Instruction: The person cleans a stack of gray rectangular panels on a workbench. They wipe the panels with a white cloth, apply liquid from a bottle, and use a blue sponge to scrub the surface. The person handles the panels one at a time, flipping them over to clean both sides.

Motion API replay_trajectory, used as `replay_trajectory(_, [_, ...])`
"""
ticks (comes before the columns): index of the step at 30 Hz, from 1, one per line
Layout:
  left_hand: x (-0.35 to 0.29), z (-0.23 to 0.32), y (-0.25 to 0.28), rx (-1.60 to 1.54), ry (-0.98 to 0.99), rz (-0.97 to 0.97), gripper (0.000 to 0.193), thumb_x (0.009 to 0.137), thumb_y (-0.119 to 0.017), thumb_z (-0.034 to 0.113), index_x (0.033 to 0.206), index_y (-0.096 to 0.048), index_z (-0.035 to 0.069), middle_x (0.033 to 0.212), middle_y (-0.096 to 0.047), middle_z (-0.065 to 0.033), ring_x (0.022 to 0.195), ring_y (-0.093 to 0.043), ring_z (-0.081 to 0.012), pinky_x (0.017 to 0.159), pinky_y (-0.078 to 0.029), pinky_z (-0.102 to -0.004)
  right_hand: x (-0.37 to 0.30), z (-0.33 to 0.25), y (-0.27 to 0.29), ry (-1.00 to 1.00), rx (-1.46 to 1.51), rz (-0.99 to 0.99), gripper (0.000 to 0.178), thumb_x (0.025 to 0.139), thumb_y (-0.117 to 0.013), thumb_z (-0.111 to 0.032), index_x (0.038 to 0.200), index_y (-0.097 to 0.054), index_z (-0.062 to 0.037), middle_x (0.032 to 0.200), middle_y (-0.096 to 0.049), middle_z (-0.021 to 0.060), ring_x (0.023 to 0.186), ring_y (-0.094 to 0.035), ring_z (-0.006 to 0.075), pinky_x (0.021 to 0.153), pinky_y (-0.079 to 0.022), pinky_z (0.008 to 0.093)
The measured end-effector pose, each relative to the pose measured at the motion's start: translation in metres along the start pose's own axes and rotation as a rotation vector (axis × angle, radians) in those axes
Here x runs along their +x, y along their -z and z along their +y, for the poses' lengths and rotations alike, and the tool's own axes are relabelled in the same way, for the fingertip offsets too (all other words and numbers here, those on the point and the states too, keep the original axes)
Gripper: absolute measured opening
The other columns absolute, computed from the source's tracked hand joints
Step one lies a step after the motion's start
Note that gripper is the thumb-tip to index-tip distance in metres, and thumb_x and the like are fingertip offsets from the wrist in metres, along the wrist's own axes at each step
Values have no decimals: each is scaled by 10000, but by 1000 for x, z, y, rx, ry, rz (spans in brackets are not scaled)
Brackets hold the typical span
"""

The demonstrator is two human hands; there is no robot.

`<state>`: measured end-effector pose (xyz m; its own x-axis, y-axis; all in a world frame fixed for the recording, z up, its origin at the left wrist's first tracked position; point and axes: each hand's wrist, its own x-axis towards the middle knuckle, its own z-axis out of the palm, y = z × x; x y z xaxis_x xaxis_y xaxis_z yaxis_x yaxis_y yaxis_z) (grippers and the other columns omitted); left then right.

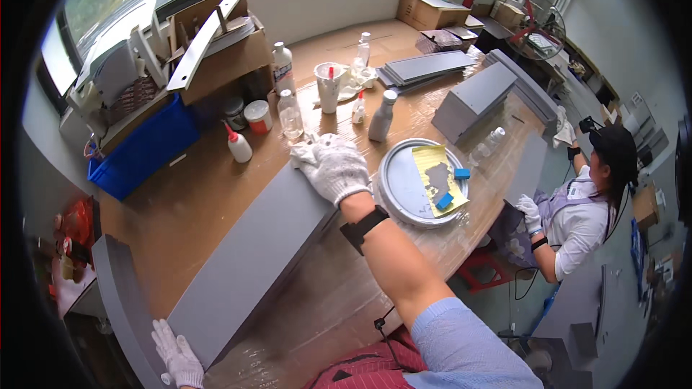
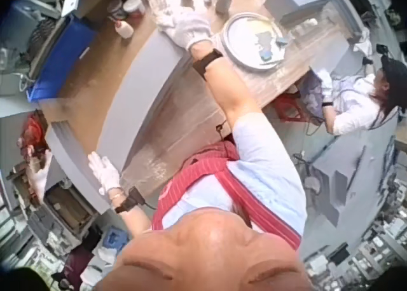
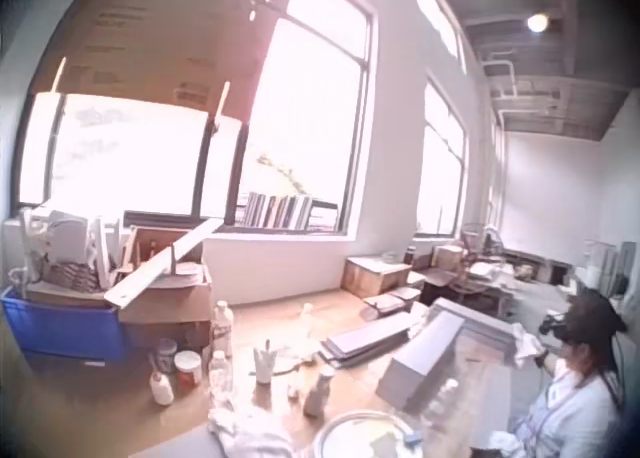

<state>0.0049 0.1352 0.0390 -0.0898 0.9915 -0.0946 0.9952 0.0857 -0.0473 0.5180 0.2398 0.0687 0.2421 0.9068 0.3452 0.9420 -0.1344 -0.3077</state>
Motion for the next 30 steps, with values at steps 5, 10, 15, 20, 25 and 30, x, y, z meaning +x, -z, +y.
replay_trajectory(5, [20, 1, -40, 123, 5, 34, 733, 1083, -243, 548, 1606, -259, 35, 1674, -215, -213, 1529, -224, -412, 1219, -225, -548, -2, -17, -18, -129, 342, 10, 396, 952, -566, -407, 1016, -700, -40, 1101, -649, 183, 1073, -646, 344, 884, -547, 460])
replay_trajectory(10, [19, 177, 12, 209, -230, 51, 711, 1086, -310, 506, 1592, -281, 7, 1654, -257, -233, 1519, -247, -419, 1226, -207, -532, 4, -15, -27, -318, 585, 21, 397, 890, -657, -400, 1016, -663, -24, 1091, -649, 194, 1004, -671, 370, 880, -544, 471])
replay_trajectory(15, [47, 274, 9, 206, -545, 137, 697, 1082, -359, 479, 1588, -286, 5, 1651, -266, -231, 1526, -242, -400, 1234, -185, -522, 12, 3, -43, -426, 676, 41, 397, 842, -746, -339, 1041, -668, -4, 942, -690, 205, 910, -701, 345, 765, -578, 417])
replay_trajectory(20, [45, 257, 17, 184, -540, 80, 686, 1078, -365, 484, 1599, -286, 45, 1659, -259, -214, 1537, -218, -386, 1230, -175, -535, 6, -15, -26, -503, 784, -33, 496, 836, -757, -369, 1122, -622, 13, 1008, -674, 209, 922, -696, 362, 788, -573, 451])
replay_trajectory(25, [44, 188, 13, 24, -276, 48, 686, 1074, -363, 531, 1596, -328, 86, 1668, -270, -167, 1541, -211, -375, 1228, -169, -540, 16, 2, -60, -297, 560, 85, 474, 876, -708, -400, 1099, -631, 11, 1068, -633, 204, 942, -680, 374, 804, -561, 461])
replay_trajectory(30, [7, 15, -21, 31, -7, 59, 698, 1063, -381, 553, 1592, -343, 99, 1661, -297, -147, 1538, -220, -370, 1243, -164, -518, 0, -8, -24, -177, 427, 35, 394, 943, -602, -394, 997, -687, -13, 1063, -632, 192, 987, -668, 359, 858, -546, 442])
